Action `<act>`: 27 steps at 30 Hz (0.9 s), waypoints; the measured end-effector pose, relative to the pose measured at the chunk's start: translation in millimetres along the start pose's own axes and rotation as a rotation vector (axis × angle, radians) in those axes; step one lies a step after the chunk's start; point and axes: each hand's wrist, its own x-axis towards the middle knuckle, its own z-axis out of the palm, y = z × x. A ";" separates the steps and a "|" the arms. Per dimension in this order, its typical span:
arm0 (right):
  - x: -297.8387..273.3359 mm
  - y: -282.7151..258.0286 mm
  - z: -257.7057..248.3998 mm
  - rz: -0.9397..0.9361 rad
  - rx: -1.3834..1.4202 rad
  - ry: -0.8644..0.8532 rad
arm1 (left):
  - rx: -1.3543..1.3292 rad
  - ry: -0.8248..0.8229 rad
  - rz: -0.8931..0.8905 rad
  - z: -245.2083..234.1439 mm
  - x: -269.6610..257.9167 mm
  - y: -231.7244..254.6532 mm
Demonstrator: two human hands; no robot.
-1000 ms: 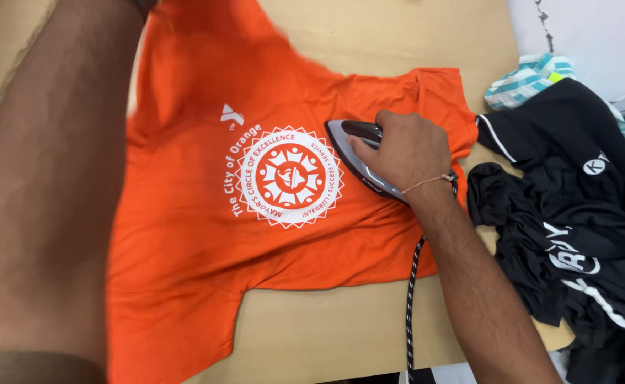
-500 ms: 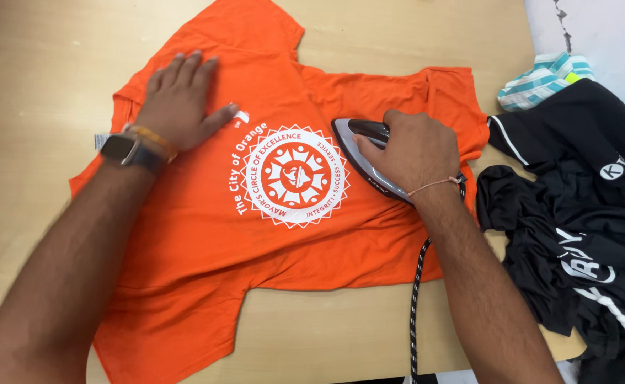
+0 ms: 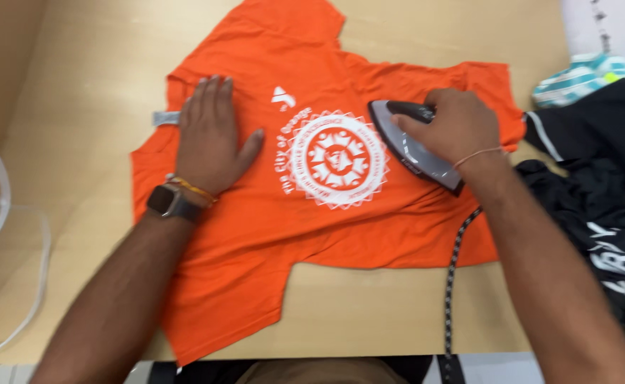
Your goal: The person irons a yellow t-shirt on a table, then sets it aside. The person then irons an orange t-shirt, smoothing the fabric and moving the iron over the front and sleeves.
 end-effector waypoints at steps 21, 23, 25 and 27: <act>123.6 -236.6 43.7 -0.425 0.047 0.129 | 0.180 -0.112 -0.326 -3.1 -5.3 18.5; 130.8 -241.0 45.1 -0.395 0.049 0.105 | 0.179 -0.117 -0.327 -4.3 -5.4 20.4; 139.4 -242.0 42.3 -0.437 0.049 0.081 | 0.169 -0.105 -0.324 -6.8 -2.8 21.1; 146.7 -234.6 38.2 -0.550 0.048 0.043 | 0.170 -0.111 -0.327 -8.6 -1.0 21.8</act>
